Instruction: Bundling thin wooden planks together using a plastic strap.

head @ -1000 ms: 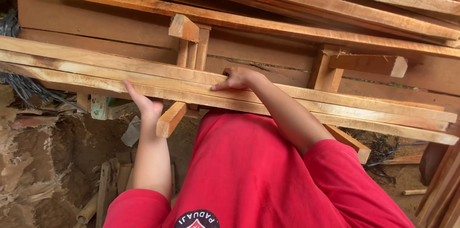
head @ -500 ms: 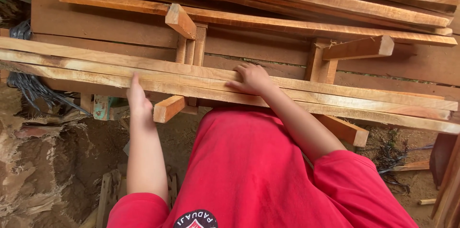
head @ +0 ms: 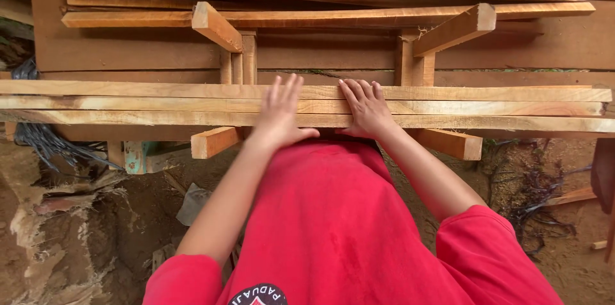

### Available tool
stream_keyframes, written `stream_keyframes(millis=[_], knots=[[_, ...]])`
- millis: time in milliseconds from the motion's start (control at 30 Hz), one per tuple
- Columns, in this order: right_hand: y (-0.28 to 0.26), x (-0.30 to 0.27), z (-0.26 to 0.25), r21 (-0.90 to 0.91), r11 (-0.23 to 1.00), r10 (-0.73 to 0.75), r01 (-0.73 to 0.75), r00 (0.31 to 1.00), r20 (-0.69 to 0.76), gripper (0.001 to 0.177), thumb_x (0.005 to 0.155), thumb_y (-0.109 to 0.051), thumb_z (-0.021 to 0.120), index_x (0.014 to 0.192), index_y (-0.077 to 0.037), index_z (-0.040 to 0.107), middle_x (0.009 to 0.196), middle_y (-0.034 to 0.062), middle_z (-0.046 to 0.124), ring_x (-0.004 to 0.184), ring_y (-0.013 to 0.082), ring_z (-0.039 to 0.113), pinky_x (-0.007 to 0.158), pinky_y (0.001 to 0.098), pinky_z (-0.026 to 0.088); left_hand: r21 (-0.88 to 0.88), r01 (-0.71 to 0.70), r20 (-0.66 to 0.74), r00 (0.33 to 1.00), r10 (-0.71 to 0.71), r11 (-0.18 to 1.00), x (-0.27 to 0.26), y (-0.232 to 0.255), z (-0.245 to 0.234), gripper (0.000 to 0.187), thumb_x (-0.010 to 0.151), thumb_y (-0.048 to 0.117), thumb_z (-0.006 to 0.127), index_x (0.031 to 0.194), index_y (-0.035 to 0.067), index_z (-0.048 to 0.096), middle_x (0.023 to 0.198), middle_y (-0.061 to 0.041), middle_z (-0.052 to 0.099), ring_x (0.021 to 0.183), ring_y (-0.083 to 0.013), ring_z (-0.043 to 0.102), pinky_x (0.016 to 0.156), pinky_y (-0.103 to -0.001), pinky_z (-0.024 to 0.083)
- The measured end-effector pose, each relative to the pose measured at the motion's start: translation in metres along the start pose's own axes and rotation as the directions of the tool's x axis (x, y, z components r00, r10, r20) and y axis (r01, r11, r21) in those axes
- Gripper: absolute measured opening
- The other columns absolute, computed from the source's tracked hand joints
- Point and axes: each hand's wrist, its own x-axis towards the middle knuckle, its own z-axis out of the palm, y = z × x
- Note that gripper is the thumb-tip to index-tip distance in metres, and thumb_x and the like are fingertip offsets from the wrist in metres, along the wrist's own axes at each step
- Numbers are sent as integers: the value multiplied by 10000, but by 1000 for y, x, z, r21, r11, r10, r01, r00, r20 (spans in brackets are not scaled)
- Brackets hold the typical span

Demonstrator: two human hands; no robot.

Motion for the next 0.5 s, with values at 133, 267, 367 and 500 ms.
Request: stream_keyframes(millis=[133,267,367,500], knots=[[1,-1,-4,8,1000,8,-8,1000,-12,1400,532,-773,790,1641,-140,218,1531,91,388,1423,304,338,1160,514,220,223,51,162,983,-89,974,46,-38,103,1546,523,607,959,1661,69,62,1721,-213,34,1564,-478,6,1232,-673,-33],[1,-7,-3,8,1000,-18,19,994,-109,1347,567,-904,645,1622,-153,277,1526,68,425,1437,266,341,1150,472,220,366,-35,23,999,29,930,48,-46,113,1383,632,614,898,1663,90,138,1729,-177,78,1580,-431,46,1247,-658,10],[2,-3,-4,-21,999,-38,35,982,-182,1296,611,-923,590,1613,-148,319,1548,66,430,1462,267,332,1178,483,200,427,-75,-105,986,132,901,52,-58,125,1370,619,691,850,1651,102,170,1721,-151,153,1580,-396,113,1256,-652,41],[3,-5,9,-26,995,-97,94,938,-331,1215,649,-851,619,1585,-111,391,1522,90,475,1436,295,386,1177,549,212,445,-78,-162,973,166,892,52,-62,136,1384,578,795,775,1643,123,200,1714,-99,194,1567,-359,189,1261,-661,74]])
